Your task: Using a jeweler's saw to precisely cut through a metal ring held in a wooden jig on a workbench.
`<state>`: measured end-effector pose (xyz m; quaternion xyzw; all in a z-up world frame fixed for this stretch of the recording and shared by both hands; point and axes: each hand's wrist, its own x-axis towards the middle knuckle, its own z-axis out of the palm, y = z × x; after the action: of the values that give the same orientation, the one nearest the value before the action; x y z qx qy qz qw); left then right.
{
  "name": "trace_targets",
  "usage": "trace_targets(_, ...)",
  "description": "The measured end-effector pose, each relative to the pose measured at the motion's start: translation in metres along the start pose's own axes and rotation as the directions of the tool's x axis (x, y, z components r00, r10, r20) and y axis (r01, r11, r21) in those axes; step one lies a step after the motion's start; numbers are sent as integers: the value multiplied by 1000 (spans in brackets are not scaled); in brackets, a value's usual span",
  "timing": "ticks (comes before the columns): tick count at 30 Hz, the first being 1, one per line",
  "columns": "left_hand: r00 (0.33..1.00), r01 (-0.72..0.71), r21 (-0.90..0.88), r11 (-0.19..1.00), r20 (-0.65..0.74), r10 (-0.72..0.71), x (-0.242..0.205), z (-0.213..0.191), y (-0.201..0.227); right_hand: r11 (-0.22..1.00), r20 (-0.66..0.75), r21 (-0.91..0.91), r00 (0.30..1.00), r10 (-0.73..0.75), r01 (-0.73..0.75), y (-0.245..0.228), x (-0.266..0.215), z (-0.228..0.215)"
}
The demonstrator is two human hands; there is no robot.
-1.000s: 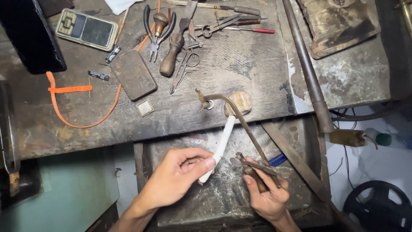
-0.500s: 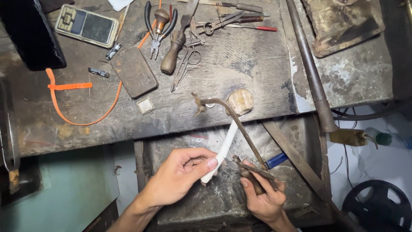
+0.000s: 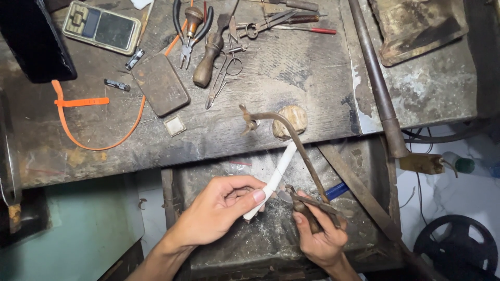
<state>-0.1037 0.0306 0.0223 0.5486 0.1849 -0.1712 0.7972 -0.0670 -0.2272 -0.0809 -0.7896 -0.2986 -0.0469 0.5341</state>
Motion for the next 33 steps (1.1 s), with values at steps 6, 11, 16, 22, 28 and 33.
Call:
trace_targets(6, 999, 37, -9, 999, -18, -37, 0, 1, -7, 1000, 10, 7, 1000, 6, -6, -6, 5, -1)
trace_targets(11, 995, -69, -41, 997, -76, 65, 0, -8, -12, 999, 24, 42, 1000, 6, -7, 12, -16, -4)
trace_targets(16, 979, -178, -16, 984, -100, 176, 1, -18, -2, 1000, 47, 19, 999, -13, 13, 15, -22, -6)
trace_targets(22, 958, -205, 33, 978, -197, 208, 8, -35, 5, 1000, 63, 22, 998, 13, -15, 16, -19, -10)
trace_targets(28, 845, -131, 469, 874, -408, 346, 17, -46, 38, 945, -33, 318, 998, -62, 69, 32, -7, -24)
trace_targets(33, 512, -66, 977, 201, -140, 848, 52, -89, 61, 996, -122, 32, 988, 90, -87, 13, 6, -27)
